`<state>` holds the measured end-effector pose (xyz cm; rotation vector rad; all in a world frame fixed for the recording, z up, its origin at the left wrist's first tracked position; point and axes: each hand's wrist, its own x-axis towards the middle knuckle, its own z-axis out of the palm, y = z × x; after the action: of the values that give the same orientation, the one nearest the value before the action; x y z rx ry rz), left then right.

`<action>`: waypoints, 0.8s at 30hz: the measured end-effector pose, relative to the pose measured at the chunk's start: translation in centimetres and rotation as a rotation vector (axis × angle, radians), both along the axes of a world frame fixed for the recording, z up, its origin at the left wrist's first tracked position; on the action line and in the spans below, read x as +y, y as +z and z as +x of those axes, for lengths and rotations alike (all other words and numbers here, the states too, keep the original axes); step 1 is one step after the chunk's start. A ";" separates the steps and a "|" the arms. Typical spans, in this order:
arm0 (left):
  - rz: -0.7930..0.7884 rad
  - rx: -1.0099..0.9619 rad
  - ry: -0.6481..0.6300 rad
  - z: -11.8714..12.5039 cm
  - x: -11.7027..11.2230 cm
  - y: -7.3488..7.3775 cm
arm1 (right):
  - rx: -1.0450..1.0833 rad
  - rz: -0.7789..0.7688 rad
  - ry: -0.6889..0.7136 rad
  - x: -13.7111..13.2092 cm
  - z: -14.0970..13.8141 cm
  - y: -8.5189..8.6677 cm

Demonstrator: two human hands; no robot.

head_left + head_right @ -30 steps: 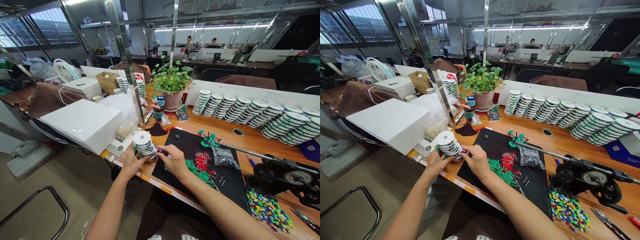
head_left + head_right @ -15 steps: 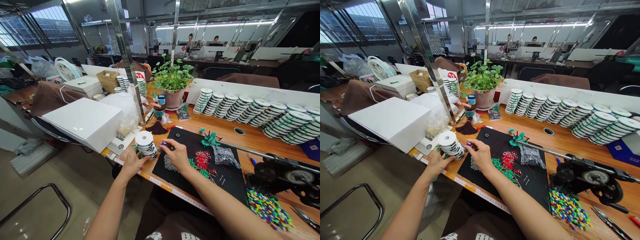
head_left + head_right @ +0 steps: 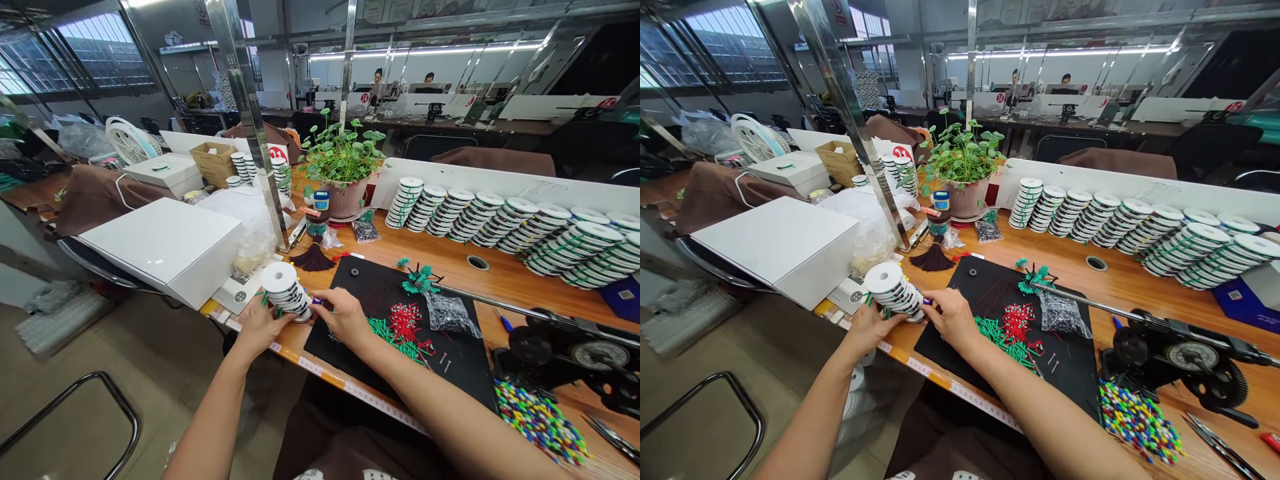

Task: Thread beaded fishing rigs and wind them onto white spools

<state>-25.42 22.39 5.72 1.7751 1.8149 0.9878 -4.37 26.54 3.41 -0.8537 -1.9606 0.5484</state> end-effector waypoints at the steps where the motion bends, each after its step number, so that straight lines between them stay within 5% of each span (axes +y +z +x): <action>1: -0.006 0.009 0.013 -0.3 0.0 0.4 | -0.013 -0.001 0.021 -0.1 -0.4 -0.2; 7: -0.027 0.013 0.045 -1.4 -0.2 1.7 | -0.028 -0.048 0.055 0.1 -1.6 0.0; 16: 0.027 -0.011 -0.093 0.2 0.0 -0.8 | -0.009 -0.140 -0.358 8.0 5.1 2.6; 24: -0.082 0.077 0.013 -0.4 0.4 -2.0 | -0.170 -0.165 -0.404 10.2 6.5 2.5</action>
<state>-25.83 22.75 3.72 1.7767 1.8881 0.8483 2.12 36.73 5.95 -1.3998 -1.8380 0.4109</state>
